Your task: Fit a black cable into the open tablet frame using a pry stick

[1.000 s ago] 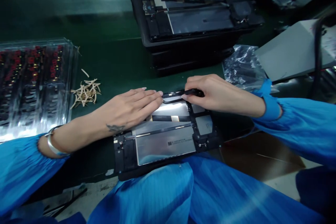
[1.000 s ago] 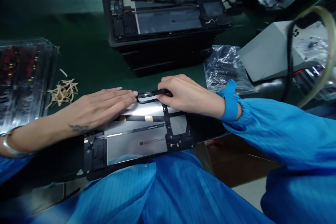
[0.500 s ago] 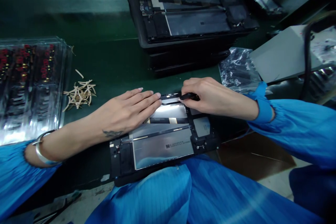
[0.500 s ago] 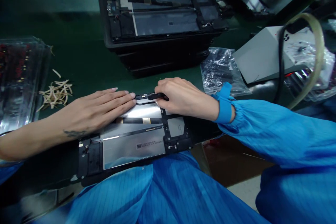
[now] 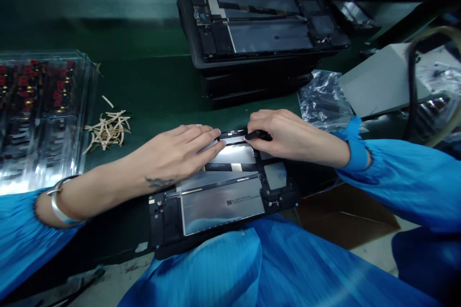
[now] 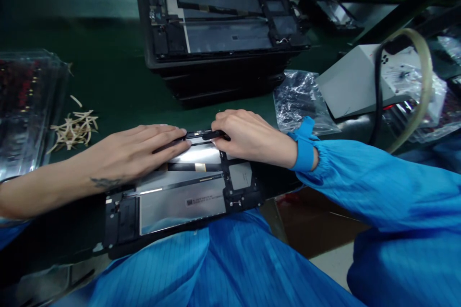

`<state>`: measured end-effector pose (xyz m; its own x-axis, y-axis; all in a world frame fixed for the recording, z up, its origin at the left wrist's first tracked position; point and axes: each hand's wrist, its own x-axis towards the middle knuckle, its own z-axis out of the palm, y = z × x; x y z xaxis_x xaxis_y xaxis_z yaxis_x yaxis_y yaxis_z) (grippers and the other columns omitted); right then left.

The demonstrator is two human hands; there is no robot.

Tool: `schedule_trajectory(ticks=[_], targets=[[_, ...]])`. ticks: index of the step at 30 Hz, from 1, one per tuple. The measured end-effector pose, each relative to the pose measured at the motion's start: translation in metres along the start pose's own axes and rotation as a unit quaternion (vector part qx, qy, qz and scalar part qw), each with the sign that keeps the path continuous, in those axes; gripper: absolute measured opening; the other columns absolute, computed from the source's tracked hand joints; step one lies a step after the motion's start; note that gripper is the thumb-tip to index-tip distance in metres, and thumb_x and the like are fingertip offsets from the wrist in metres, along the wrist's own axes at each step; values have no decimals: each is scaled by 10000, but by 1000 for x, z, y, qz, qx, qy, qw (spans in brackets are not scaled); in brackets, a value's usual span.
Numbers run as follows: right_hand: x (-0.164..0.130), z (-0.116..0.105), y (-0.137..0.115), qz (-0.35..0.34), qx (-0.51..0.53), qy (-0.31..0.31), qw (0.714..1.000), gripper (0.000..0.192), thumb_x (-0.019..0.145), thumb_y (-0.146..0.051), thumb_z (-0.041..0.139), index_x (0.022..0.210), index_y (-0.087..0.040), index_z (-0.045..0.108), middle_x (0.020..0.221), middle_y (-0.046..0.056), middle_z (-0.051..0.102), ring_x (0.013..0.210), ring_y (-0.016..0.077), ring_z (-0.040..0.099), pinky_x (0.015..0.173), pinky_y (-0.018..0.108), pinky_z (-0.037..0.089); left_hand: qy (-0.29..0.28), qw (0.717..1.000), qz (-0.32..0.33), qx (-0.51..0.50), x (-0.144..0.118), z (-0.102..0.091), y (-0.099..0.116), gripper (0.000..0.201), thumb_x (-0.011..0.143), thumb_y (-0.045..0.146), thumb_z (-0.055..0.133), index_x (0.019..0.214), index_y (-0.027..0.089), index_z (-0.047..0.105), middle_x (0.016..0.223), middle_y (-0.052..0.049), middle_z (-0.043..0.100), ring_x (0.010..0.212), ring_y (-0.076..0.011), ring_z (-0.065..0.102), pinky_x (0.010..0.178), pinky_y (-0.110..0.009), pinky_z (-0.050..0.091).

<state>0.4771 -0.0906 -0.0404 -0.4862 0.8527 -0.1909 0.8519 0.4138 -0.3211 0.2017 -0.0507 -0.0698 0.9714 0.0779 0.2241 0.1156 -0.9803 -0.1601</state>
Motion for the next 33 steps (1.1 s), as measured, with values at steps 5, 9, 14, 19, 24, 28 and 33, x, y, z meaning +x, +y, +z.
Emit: schedule_trajectory(ticks=[5,9,14,19,24,28,33], targets=[[3,1,2,3,-7,-4,1000,168,931,-230,517,813,-155,611,868,60,603,795,170,551,661,296,332,-40,999,0,36,12,-2,1,458,1031,95,277,1414,103,529,1283,-212,630,1126,-321,648,830,-408,572],[-14,-2,-13,14,-6,126,992,168,959,-277,528,905,-184,657,970,100,629,885,228,569,743,343,402,-74,996,-21,35,29,-4,5,491,1012,99,305,1463,163,486,1151,-170,632,961,-280,633,750,-380,516],[-58,28,-66,-67,314,257,912,473,1058,-523,325,1051,-265,722,835,49,671,806,201,614,773,362,497,-90,992,-74,-50,47,-8,2,397,1008,124,393,1336,187,607,1072,-122,646,877,-238,639,742,-342,497],[-55,94,-97,-168,415,262,855,630,1036,-630,244,1064,-279,766,739,27,631,704,180,589,714,366,544,-112,953,-163,-229,55,-2,-28,332,1033,296,443,1151,159,722,1012,-77,702,819,-166,661,708,-254,477],[-36,120,-101,-222,382,435,785,601,1035,-606,334,1283,-202,703,708,31,631,634,174,614,555,331,528,-173,896,-237,-334,60,-12,-49,303,957,382,557,1033,187,775,955,-31,750,845,-151,676,701,-215,441],[-31,117,-100,-253,301,474,788,525,1039,-476,453,1454,-174,566,1102,129,744,1072,271,711,886,447,624,-110,867,-257,-412,55,-28,-49,248,893,346,623,1044,178,726,912,-29,736,788,-157,652,677,-232,431],[-42,106,-81,-310,121,402,853,494,1037,-218,482,1527,-176,442,1313,149,696,1290,246,640,1029,449,592,-63,785,-278,-550,49,-45,-43,216,838,320,692,994,171,677,738,-11,674,657,-145,585,614,-245,396]])
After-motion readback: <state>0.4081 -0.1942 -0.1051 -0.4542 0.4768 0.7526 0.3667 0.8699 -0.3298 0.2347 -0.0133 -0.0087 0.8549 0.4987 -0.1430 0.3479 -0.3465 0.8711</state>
